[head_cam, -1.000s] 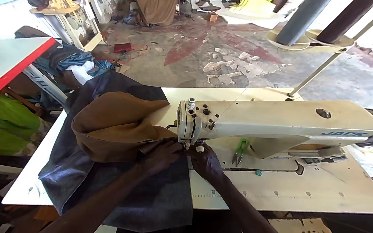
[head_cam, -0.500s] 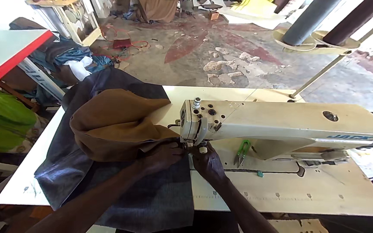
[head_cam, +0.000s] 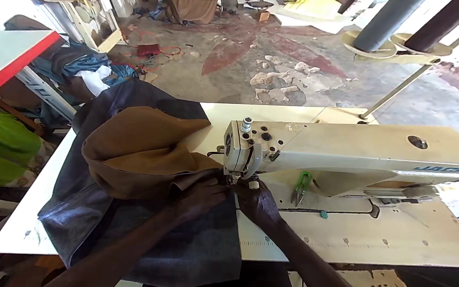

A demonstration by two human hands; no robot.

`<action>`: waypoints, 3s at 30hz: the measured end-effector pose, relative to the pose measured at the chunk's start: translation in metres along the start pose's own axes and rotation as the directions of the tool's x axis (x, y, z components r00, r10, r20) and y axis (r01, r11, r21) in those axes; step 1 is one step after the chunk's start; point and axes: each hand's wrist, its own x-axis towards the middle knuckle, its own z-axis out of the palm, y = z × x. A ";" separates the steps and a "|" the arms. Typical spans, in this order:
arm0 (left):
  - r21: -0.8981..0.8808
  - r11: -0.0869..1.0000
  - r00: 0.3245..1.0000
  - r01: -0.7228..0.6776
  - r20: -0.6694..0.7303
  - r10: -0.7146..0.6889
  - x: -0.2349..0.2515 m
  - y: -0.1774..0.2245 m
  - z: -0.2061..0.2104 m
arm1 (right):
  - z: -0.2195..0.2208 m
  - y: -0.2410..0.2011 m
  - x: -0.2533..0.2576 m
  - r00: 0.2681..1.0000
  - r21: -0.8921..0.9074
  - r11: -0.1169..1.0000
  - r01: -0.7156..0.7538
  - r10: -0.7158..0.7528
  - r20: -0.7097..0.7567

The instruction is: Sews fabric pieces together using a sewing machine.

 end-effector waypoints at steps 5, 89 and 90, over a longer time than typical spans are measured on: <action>0.015 0.998 0.998 0.069 0.012 -0.069 0.000 0.009 -0.002 | 0.000 -0.002 0.000 1.000 0.003 1.000 -0.019 0.019 -0.003; -0.134 0.903 0.910 0.408 -0.016 -0.413 0.014 0.052 0.006 | -0.011 -0.034 -0.031 0.997 0.028 0.997 -0.067 0.066 0.040; -0.148 0.897 0.906 0.416 -0.020 -0.423 0.013 0.052 0.007 | -0.011 -0.034 -0.032 0.998 0.029 0.998 -0.063 0.062 0.033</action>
